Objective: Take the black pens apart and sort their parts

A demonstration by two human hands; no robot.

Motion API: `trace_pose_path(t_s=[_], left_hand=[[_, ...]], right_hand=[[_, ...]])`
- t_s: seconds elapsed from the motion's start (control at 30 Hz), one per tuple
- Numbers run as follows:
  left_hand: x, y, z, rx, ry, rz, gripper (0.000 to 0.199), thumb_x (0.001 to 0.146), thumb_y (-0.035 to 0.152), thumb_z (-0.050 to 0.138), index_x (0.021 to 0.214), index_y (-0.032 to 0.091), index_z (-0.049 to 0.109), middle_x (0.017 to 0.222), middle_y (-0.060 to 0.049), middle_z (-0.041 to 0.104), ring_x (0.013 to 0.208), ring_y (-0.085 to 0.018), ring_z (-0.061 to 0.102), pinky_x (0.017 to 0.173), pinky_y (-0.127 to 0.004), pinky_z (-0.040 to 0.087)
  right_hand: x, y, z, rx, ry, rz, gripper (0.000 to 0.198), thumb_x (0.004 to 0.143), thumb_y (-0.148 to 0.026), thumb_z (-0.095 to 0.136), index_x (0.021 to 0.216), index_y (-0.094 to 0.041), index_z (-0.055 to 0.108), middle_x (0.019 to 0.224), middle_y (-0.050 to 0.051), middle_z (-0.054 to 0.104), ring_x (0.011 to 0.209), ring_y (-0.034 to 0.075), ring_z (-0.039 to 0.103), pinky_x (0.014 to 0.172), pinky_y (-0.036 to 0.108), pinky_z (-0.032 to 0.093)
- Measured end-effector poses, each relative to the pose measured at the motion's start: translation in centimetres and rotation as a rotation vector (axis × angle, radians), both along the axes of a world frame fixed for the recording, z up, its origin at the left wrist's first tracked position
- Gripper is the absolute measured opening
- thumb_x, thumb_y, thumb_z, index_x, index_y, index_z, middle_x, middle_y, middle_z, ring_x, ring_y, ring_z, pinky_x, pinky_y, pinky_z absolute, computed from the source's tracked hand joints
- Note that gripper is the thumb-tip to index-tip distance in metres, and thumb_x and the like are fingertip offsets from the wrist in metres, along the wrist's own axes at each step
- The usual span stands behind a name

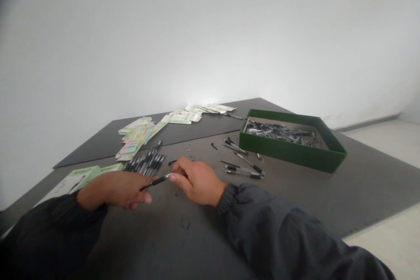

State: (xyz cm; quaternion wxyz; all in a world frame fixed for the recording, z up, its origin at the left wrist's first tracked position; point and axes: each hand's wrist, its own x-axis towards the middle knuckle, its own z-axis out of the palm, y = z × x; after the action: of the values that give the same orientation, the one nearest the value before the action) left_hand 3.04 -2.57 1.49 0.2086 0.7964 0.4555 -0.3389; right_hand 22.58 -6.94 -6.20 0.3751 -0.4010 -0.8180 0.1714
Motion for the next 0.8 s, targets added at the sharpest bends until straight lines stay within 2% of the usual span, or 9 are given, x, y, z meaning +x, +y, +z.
trace_pose_path(t_s=[0.2, 0.37, 0.47, 0.57, 0.67, 0.73, 0.8], left_hand=[[0.0, 0.0, -0.1, 0.0, -0.011, 0.017, 0.059, 0.088, 0.029, 0.043, 0.142, 0.01, 0.031, 0.092, -0.016, 0.071, 0.079, -0.024, 0.067, 0.055, -0.024, 0.045], [-0.4, 0.3, -0.4, 0.009, -0.029, -0.011, 0.059, 0.086, 0.029, 0.045, 0.141, 0.012, 0.032, 0.089, -0.014, 0.072, 0.075, -0.022, 0.067, 0.057, -0.025, 0.044], [-0.6, 0.4, -0.2, 0.019, -0.035, -0.038, 0.055, 0.087, 0.03, 0.044, 0.138, 0.013, 0.036, 0.089, -0.014, 0.072, 0.077, -0.022, 0.067, 0.058, -0.025, 0.043], [-0.7, 0.5, -0.1, 0.044, -0.027, -0.068, 0.052, 0.086, 0.029, 0.046, 0.134, 0.013, 0.041, 0.088, -0.013, 0.072, 0.078, -0.021, 0.067, 0.056, -0.023, 0.042], [-0.9, 0.6, -0.1, 0.057, -0.043, -0.066, 0.051, 0.087, 0.03, 0.046, 0.135, 0.014, 0.04, 0.086, -0.011, 0.072, 0.076, -0.02, 0.066, 0.055, -0.023, 0.041], [-0.9, 0.8, -0.2, 0.046, -0.059, -0.035, 0.053, 0.088, 0.032, 0.044, 0.137, 0.015, 0.037, 0.086, -0.011, 0.072, 0.075, -0.02, 0.066, 0.054, -0.022, 0.041], [-0.9, 0.8, -0.2, 0.04, -0.051, -0.013, 0.054, 0.088, 0.032, 0.045, 0.138, 0.015, 0.036, 0.087, -0.011, 0.072, 0.073, -0.02, 0.066, 0.053, -0.023, 0.041]], right_hand=[[0.8, 0.6, 0.7, 0.041, -0.016, -0.086, 0.019, 0.093, -0.036, 0.045, 0.095, -0.019, 0.052, 0.073, 0.0, 0.059, 0.064, 0.014, 0.053, 0.059, 0.023, 0.033], [3.3, 2.4, 1.5, 0.099, -0.026, -0.32, 0.012, 0.09, -0.027, 0.046, 0.086, -0.019, 0.053, 0.069, 0.0, 0.059, 0.062, 0.014, 0.053, 0.058, 0.023, 0.032], [5.6, 3.8, 2.4, 0.131, -0.066, -0.472, 0.011, 0.089, -0.026, 0.046, 0.087, -0.019, 0.055, 0.068, 0.001, 0.061, 0.062, 0.015, 0.054, 0.058, 0.024, 0.033], [9.2, 5.4, 3.8, 0.132, -0.165, -0.658, 0.017, 0.088, -0.029, 0.047, 0.09, -0.018, 0.059, 0.073, 0.004, 0.064, 0.066, 0.017, 0.056, 0.059, 0.026, 0.034], [14.3, 7.1, 5.3, 0.06, -0.304, -0.924, 0.028, 0.088, -0.035, 0.044, 0.093, -0.015, 0.063, 0.079, 0.011, 0.066, 0.074, 0.021, 0.059, 0.061, 0.028, 0.036], [18.4, 8.2, 5.9, -0.034, -0.424, -1.045, 0.031, 0.087, -0.035, 0.045, 0.087, -0.012, 0.066, 0.084, 0.016, 0.067, 0.077, 0.023, 0.06, 0.063, 0.03, 0.037], [22.2, 9.0, 6.0, -0.102, -0.47, -1.099, 0.027, 0.083, -0.03, 0.052, 0.078, -0.009, 0.069, 0.087, 0.02, 0.066, 0.078, 0.023, 0.061, 0.063, 0.032, 0.036]])
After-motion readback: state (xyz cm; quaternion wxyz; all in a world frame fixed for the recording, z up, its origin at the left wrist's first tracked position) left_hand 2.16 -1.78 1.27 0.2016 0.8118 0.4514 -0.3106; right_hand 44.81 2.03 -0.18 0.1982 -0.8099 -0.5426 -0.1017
